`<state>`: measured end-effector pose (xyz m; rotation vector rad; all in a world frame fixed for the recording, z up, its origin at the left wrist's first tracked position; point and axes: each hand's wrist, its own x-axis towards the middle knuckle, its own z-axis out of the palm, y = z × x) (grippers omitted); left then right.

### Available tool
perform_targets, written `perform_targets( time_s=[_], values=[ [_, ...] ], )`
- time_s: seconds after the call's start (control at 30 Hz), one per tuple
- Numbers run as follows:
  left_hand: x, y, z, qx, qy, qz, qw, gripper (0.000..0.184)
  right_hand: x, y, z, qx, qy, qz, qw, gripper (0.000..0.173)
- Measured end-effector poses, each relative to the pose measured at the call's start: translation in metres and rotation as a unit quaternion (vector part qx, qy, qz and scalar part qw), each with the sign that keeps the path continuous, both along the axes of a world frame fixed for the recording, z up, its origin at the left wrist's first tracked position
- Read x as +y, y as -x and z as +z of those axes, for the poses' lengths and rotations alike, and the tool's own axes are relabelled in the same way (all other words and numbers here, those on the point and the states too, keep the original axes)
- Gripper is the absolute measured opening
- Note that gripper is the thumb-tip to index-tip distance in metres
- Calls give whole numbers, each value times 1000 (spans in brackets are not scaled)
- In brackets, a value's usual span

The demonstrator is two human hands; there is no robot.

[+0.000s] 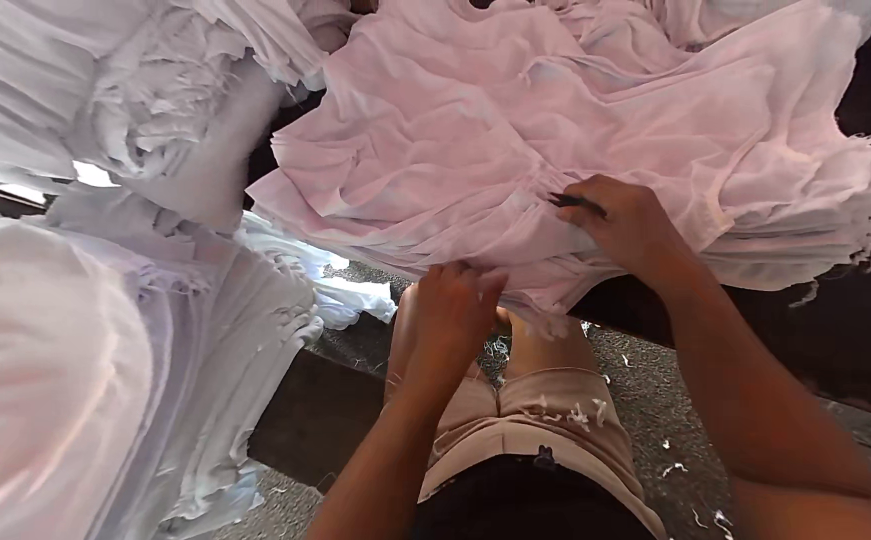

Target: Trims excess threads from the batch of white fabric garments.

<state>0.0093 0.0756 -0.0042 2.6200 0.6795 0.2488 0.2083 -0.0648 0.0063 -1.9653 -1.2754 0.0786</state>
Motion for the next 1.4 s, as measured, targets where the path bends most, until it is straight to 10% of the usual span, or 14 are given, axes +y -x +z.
perform_targets(
  time_s=[0.27,0.4,0.63,0.87,1.2,1.4],
  values=[
    [-17,-42,15,17,240,-5,971,39,14,-10,10,102,-4,-39,994,28],
    [-3,-23,-1,-57,331,-88,938,25,-7,-2,16,142,9,101,985,38],
    [-30,-3,-20,-78,174,-151,970,53,13,-17,-17,53,113,8,992,25],
    [-49,13,-32,-273,-55,-135,951,18,-19,25,-10,16,49,-26,998,38],
    [-69,47,-29,-242,19,-57,969,16,-64,111,-34,290,8,-37,956,34],
    [-81,51,-31,-259,-7,-85,962,14,-56,132,-42,510,-29,-19,859,23]
  ],
)
